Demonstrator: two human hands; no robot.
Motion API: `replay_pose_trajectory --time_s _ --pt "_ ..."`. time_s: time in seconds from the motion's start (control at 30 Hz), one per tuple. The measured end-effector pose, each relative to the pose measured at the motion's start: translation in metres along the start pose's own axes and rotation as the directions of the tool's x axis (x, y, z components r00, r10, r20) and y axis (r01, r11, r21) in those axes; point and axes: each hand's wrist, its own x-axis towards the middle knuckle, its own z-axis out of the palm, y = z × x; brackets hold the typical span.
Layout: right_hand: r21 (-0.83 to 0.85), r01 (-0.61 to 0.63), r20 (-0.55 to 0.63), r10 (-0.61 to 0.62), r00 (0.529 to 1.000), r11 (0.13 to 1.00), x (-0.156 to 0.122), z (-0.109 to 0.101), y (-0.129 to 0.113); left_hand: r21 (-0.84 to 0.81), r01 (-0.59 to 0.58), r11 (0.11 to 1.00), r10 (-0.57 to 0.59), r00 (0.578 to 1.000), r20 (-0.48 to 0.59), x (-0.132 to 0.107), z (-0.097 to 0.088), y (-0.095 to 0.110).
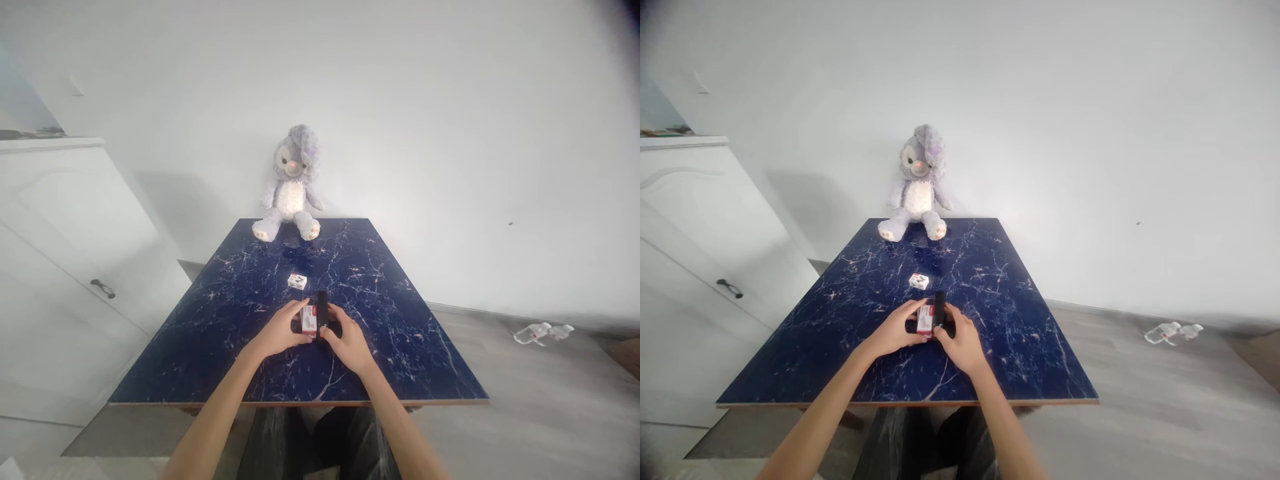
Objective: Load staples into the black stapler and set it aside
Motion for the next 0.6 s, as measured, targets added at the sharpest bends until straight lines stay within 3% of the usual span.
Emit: replay_pose_trajectory --time_s 0.2,0.6 --pt "0.002 0.012 0.011 -0.012 1.0 1.0 -0.0005 -0.0002 0.0007 0.091 0.027 0.995 -0.026 1.0 -0.013 -0.0086 0.0052 -0.0059" --pt "-0.035 -0.011 0.036 0.012 0.999 0.999 -0.0022 -0.0015 0.0024 0.115 0.037 0.993 -0.037 0.999 -0.009 -0.0043 0.01 -0.0104"
